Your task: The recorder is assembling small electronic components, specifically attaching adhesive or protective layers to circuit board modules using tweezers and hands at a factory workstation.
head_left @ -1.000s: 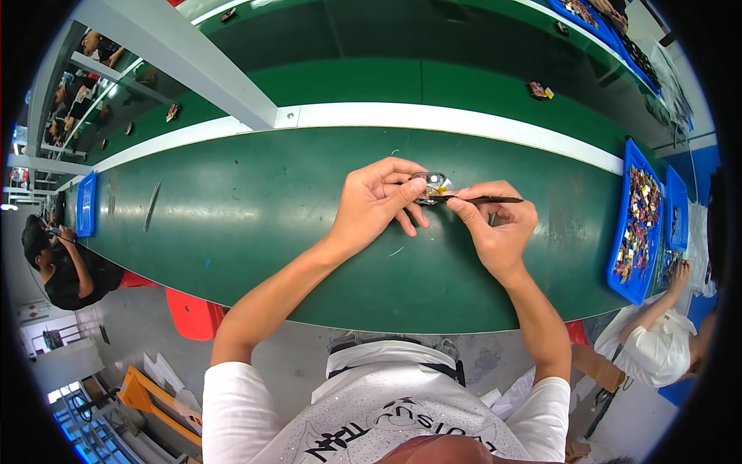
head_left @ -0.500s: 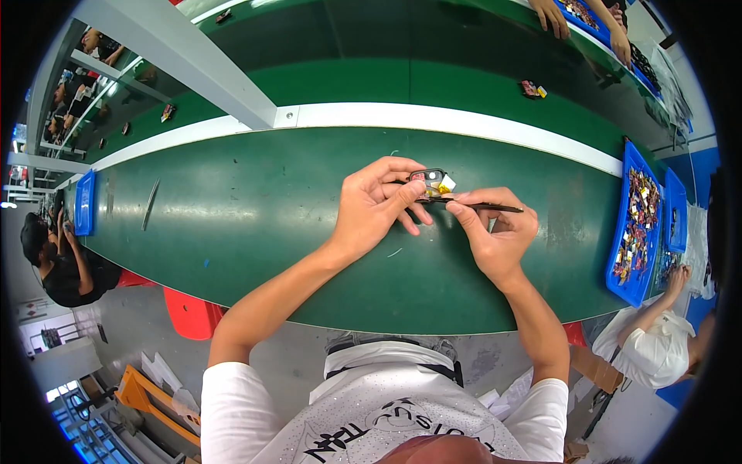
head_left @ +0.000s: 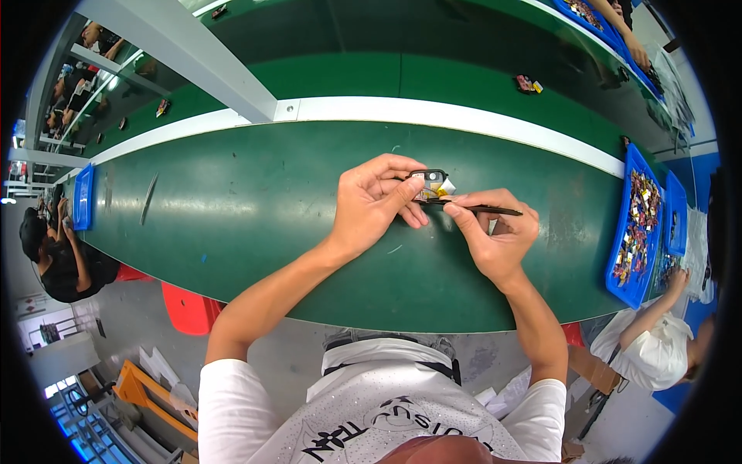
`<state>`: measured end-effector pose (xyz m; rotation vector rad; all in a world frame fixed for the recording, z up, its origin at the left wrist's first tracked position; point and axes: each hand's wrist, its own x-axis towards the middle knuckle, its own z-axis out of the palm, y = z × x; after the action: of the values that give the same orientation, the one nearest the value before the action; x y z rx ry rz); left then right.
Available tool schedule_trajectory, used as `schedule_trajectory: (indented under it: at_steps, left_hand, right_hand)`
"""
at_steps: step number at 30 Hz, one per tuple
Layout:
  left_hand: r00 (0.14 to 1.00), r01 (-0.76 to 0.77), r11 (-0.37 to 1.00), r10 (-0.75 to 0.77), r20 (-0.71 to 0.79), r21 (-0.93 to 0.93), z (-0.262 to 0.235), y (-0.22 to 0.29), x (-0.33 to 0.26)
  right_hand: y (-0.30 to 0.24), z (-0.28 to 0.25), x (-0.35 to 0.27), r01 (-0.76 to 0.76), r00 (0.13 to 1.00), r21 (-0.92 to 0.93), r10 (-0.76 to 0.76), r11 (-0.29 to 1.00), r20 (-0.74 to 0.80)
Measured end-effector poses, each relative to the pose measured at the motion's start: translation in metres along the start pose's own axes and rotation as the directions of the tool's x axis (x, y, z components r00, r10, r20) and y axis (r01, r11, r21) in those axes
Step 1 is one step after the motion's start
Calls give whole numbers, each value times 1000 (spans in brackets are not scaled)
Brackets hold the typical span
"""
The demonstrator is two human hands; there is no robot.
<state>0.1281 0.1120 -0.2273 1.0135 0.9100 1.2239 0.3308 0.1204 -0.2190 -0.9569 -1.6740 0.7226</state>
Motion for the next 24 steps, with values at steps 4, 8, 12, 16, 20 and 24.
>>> schedule_trajectory:
  at_steps: [4,8,12,16,20,24]
  left_hand:
    - [1000,8,1000,-8,5,23,-1,0,1]
    - [1000,0,999,0,0,38,-1,0,0]
    - [999,-44,998,45,-23,40,-3,3,2]
    - [999,-41,998,42,-20,57,-6,3,5]
    - [1000,-25,998,26,-12,55,-6,1,4]
    - [1000,-9,998,9,2,62,-6,1,4]
  right_hand:
    - [0,-1,2,35,999,-32,-35,999,5]
    - [-1,-3,4,30,999,-47,-28,998,32]
    - [2,-2,4,20,1000,-16,-19,1000,21]
    - [0,-1,5,38,998,22,-39,999,42]
    - [0,1,5,82,994,9,-83,997,77]
    - [1,2,5,96,992,12,-97,995,82]
